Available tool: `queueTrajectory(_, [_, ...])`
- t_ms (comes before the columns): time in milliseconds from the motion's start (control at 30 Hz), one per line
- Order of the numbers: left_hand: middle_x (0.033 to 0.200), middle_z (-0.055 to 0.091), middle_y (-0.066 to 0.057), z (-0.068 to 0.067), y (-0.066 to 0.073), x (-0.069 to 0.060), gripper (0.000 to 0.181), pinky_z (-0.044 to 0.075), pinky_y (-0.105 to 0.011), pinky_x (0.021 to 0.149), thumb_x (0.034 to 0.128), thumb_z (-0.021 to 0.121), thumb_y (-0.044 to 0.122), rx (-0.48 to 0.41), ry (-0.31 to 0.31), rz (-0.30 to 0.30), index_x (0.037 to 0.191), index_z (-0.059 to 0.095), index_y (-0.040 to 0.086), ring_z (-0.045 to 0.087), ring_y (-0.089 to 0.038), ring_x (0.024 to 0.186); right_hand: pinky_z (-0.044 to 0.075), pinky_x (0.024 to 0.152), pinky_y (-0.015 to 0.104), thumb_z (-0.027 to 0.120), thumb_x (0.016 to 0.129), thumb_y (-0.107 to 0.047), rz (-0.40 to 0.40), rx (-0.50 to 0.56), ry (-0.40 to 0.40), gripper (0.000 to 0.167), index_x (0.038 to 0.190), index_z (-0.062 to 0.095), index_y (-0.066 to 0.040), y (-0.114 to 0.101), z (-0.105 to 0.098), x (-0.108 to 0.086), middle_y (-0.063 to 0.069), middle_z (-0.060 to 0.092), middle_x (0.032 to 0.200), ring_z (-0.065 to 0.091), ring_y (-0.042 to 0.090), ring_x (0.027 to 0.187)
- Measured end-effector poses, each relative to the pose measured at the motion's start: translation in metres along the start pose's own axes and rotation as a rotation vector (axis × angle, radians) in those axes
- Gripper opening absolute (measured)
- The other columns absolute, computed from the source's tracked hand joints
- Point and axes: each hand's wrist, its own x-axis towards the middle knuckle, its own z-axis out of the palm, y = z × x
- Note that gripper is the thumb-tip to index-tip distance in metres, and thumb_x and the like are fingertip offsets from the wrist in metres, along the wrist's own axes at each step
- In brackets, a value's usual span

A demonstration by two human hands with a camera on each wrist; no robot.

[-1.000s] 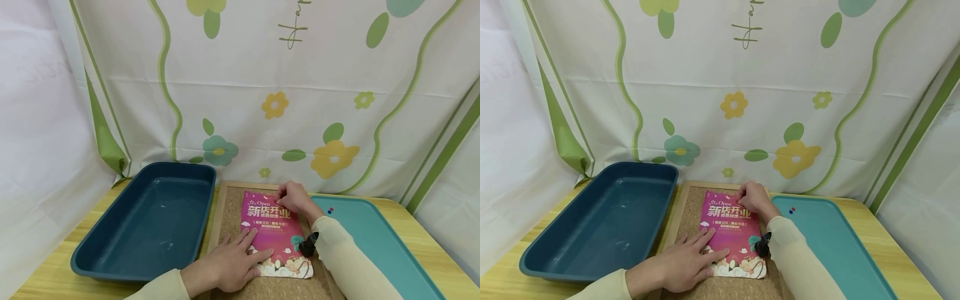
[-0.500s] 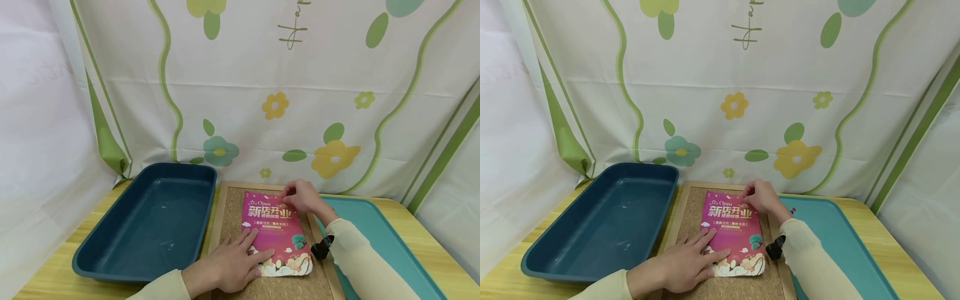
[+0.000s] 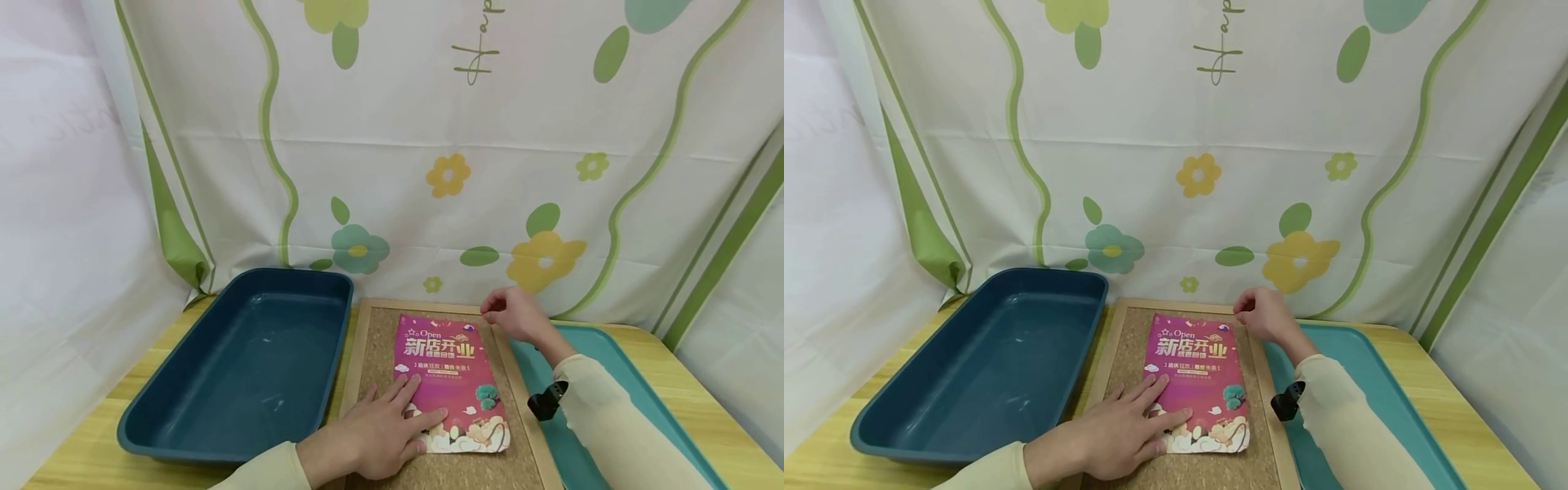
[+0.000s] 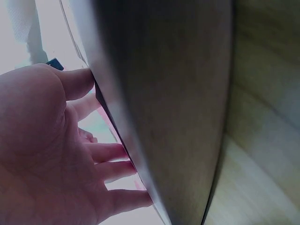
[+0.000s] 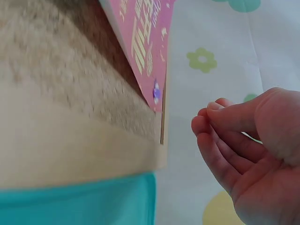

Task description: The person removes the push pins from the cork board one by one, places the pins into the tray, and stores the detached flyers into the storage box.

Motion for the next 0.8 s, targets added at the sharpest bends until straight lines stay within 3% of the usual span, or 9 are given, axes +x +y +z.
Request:
queueTrajectory(267, [0.179,0.021,0.002,0.001,0.0,0.0,0.059,0.034,-0.067,0.124,0.1051,0.056,0.051,0.0,0.005,-0.002,0.159,0.035,0.058,0.022,-0.029,0.166,0.056,0.072,0.032,0.072,0.1,-0.009,-0.009,-0.027,0.047,0.009,0.102,0.077,-0.002,0.016,-0.018,-0.008,0.012,0.075,0.097,0.067,0.021,0.084])
queueTrajectory(533, [0.178,0.022,0.001,0.002,0.0,0.001,0.059,0.035,-0.067,0.124,0.105,0.056,0.051,0.013,0.012,0.003,0.159,0.034,0.058,0.023,-0.029,0.165,0.055,0.054,0.034,0.07,0.101,-0.011,0.039,-0.018,0.024,0.016,0.109,0.076,0.002,0.04,-0.028,-0.02,0.015,0.076,0.097,0.067,0.026,0.079])
queueTrajectory(800, [0.178,0.022,0.002,0.001,0.0,0.0,0.059,0.036,-0.067,0.123,0.1049,0.056,0.051,0.017,0.01,0.0,0.159,0.035,0.058,0.023,-0.029,0.165,0.055,0.066,0.034,0.071,0.1,-0.01,0.053,-0.069,0.027,0.014,0.103,0.077,0.002,0.063,-0.033,-0.032,0.01,0.076,0.09,0.067,0.02,0.075])
